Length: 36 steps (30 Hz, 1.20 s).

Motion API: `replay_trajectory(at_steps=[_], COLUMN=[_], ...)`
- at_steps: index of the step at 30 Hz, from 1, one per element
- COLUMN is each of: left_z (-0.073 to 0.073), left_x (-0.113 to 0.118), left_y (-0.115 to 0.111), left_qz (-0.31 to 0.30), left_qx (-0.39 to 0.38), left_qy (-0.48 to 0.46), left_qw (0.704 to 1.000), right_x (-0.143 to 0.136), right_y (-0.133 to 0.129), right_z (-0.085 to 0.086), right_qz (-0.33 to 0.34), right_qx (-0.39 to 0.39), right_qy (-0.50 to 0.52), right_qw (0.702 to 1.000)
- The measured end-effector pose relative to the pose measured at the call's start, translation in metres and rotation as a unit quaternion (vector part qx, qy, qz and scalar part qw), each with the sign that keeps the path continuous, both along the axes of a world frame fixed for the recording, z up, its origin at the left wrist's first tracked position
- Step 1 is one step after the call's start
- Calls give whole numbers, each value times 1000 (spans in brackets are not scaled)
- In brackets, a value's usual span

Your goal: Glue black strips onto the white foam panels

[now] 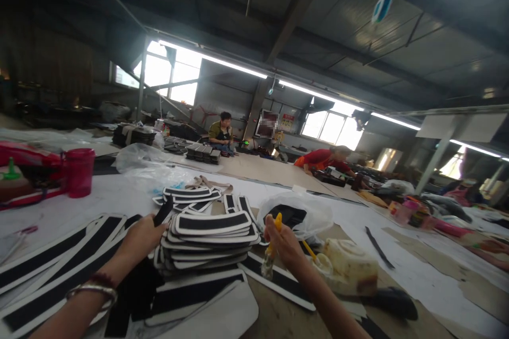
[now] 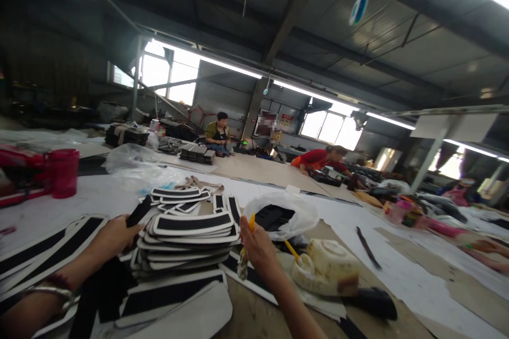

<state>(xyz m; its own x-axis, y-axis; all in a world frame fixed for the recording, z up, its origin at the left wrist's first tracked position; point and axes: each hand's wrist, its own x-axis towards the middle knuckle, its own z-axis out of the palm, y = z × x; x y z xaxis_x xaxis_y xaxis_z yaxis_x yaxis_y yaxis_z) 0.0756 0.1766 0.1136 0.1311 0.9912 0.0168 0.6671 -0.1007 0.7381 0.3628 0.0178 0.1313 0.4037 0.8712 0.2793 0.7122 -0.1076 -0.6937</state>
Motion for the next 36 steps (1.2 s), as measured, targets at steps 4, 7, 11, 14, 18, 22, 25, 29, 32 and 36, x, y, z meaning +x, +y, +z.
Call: replay_trajectory(at_steps=[4, 7, 11, 14, 18, 22, 25, 29, 32, 36], left_z=[-30, -59, -91, -100, -102, -108, -112, -110, -108, -108], left_x=[-46, -74, -83, -75, -63, -59, -58, -57, -57, -58], left_y=[-52, -105, -156, -168, -167, -162, -162, -164, -166, -166], left_qz=[22, 46, 59, 47, 31, 16, 6, 12, 16, 19], left_qx=[-94, -179, -232, -252, -286, -307, -321, -315, -316, -317], left_qy=[-66, -113, -163, -183, -196, -201, -207, -221, -233, -249], left_qw=[993, 976, 957, 949, 937, 930, 924, 923, 920, 915], right_x=[-28, -57, -96, -119, -139, -149, -150, -148, -150, -153], right_y=[-18, -31, -38, -36, -34, -31, -31, -33, -34, -29], right_z=[-15, -32, -55, -69, -81, -90, -92, -87, -84, -90], right_qz=[35, 85, 156, 164, 148, 125, 118, 122, 110, 111], right_qx=[-28, -43, -55, -57, -59, -66, -71, -76, -77, -86], right_qy=[104, 263, 401, 445, 491, 497, 492, 480, 484, 472], right_qw=[994, 960, 901, 878, 857, 856, 860, 865, 865, 870])
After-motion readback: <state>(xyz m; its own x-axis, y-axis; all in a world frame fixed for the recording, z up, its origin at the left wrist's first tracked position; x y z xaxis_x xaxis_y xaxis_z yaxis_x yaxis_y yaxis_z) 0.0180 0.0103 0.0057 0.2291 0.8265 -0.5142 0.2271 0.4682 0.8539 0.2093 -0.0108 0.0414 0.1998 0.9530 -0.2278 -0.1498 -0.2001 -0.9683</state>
